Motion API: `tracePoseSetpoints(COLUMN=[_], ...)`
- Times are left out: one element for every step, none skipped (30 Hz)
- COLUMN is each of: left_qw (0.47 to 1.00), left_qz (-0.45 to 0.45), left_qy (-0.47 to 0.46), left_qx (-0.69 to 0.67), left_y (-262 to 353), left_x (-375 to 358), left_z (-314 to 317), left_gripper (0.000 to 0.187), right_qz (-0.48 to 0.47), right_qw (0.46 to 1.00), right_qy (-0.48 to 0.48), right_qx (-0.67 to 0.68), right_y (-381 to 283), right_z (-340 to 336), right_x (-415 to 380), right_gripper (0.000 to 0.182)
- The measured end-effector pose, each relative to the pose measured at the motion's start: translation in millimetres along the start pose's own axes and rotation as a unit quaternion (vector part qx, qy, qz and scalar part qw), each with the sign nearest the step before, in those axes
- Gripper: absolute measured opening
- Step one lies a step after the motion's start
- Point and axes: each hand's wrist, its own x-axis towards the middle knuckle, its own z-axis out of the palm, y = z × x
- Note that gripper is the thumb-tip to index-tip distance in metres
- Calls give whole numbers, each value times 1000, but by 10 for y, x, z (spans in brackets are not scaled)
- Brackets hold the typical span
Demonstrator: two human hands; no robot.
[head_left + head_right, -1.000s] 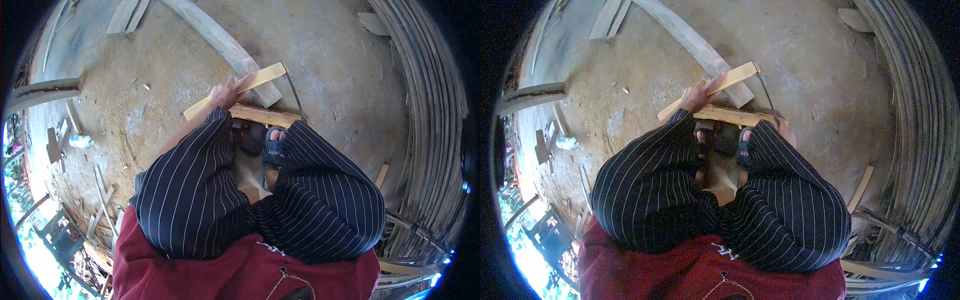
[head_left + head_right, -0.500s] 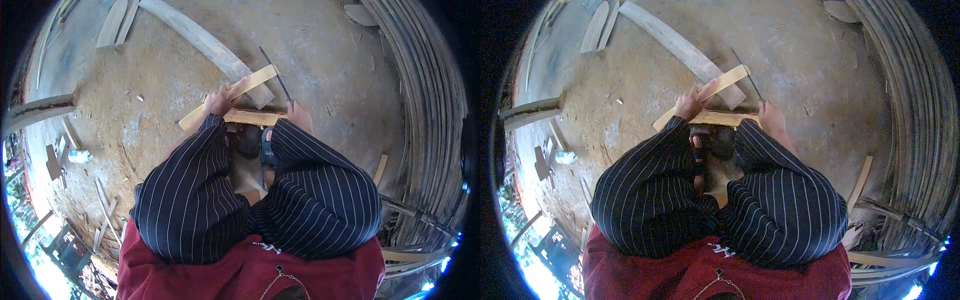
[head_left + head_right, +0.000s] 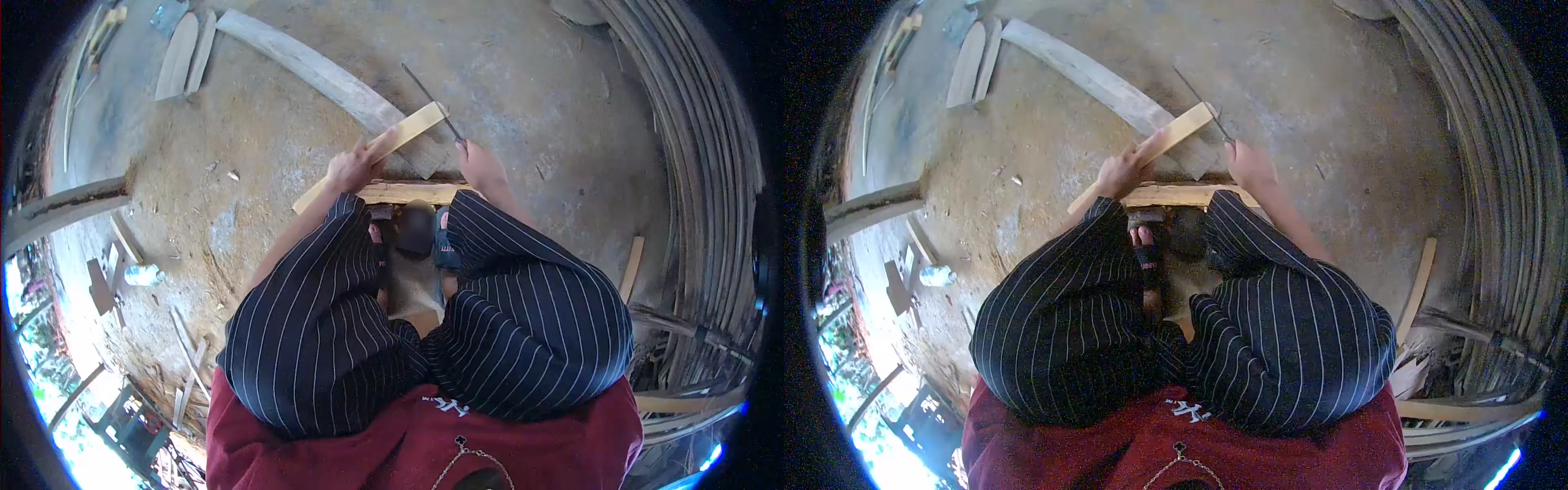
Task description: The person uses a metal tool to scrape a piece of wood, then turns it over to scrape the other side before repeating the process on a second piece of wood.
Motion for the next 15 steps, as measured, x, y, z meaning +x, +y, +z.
tracePoseSetpoints(left_qw=[1000,1000,1000,1000,1000,1000,999,999,999,998,998,999,999,999,999], left_qz=[-10,-16,-15,-14,-13,-21,-29,-38,-44,-50,-56,-43,-42,-41,-37], left_qy=[-8,18,16,14,14,12,11,12,-1,-12,-23,-18,-9,-3,1], left_qx=[1,-3,-2,-1,-2,6,14,23,21,21,22,8,-4,-17,-33], left_y=[57,101,61,26,-3,1,20,34,56,76,61,7,-4,14,47], left_x=[-21,-42,-49,-34,-25,-30,-36,-39,-44,-46,-28,-23,-15,-20,-30], left_z=[15,22,51,88,119,111,91,62,31,9,-5,47,18,-4,-10], left_gripper=[63,64,64,63,63,64,64,64,64,63,62,62,63,64,65], right_qz=[-5,-21,-35,-49,-22,3,27,29,28,-85,-107,-129,-59,15,27], right_qw=[1000,999,998,997,998,999,998,998,998,995,991,986,995,996,998], right_qy=[7,16,27,38,29,22,16,4,-7,57,79,101,76,48,38], right_qx=[2,19,38,55,53,50,46,48,51,-3,-7,-12,31,73,49], right_y=[-14,8,35,55,71,73,72,151,313,512,654,705,614,515,440], right_z=[57,97,103,114,144,156,165,193,249,326,445,488,411,337,302], right_x=[52,73,77,79,32,-90,-216,-326,-417,-532,-541,-567,-606,-647,-627], right_gripper=[40,40,40,40,39,38,38,37,36,36,36,36,36,35,35])
